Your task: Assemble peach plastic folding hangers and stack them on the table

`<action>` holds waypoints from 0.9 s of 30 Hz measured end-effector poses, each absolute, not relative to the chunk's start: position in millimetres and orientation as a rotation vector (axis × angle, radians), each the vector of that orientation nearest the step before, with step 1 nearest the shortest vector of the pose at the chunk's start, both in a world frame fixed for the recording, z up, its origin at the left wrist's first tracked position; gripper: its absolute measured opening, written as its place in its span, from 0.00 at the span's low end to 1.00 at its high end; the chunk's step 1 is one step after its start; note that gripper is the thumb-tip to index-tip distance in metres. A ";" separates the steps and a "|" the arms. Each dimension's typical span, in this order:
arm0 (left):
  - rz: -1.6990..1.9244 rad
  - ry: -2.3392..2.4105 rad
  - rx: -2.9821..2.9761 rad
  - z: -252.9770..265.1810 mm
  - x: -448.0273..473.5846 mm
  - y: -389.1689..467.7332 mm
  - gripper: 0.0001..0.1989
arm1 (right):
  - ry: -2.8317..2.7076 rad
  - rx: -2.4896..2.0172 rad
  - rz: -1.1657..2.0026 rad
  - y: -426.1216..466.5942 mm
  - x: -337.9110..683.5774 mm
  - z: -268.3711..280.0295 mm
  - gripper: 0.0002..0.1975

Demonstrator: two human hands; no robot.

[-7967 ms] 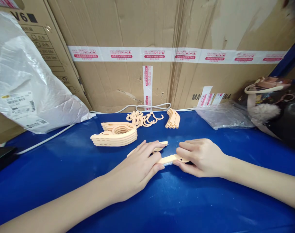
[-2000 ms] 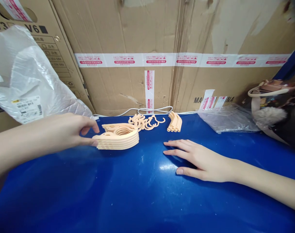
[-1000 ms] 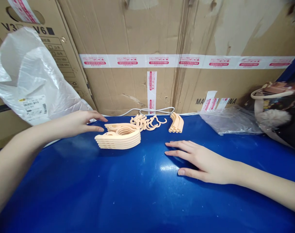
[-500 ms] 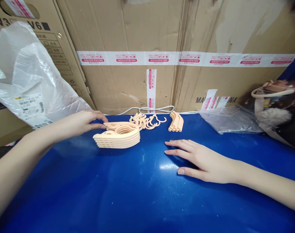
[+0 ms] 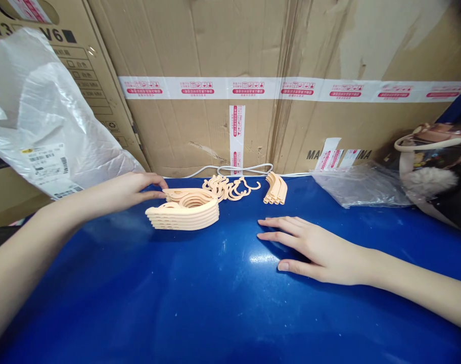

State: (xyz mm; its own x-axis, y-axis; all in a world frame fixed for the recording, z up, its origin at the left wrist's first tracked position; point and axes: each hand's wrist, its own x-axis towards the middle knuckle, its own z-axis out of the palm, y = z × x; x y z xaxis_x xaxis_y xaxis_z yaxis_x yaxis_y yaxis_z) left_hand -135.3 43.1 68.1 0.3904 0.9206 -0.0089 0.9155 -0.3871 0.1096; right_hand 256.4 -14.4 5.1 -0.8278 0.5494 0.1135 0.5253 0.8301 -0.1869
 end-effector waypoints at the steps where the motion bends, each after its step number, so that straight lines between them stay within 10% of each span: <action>1: 0.079 1.682 2.543 67.2 -136.0 43.6 0.15 | -2.850 -0.842 0.217 -14.4 256.5 5.1 0.26; 18: 0.846 2.027 2.888 64.8 -104.5 29.9 0.18 | -2.875 -0.857 0.187 -13.8 256.9 7.0 0.26; 22: 1.280 1.568 3.156 59.4 -50.7 -7.7 0.13 | -2.876 -0.842 0.195 -15.5 256.1 6.5 0.26; 27: 0.782 0.905 3.240 25.7 -4.6 -39.6 0.16 | -2.667 -0.925 0.166 -2.9 258.9 16.2 0.21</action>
State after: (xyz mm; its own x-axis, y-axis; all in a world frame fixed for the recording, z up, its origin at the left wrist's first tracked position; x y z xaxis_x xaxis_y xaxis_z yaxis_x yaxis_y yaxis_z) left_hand -4.6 -39.6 25.7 0.7659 0.4100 0.4952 0.5492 -0.8177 -0.1725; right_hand 258.9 -2.9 16.2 -0.7422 0.6204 0.2536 0.5840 0.7843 -0.2093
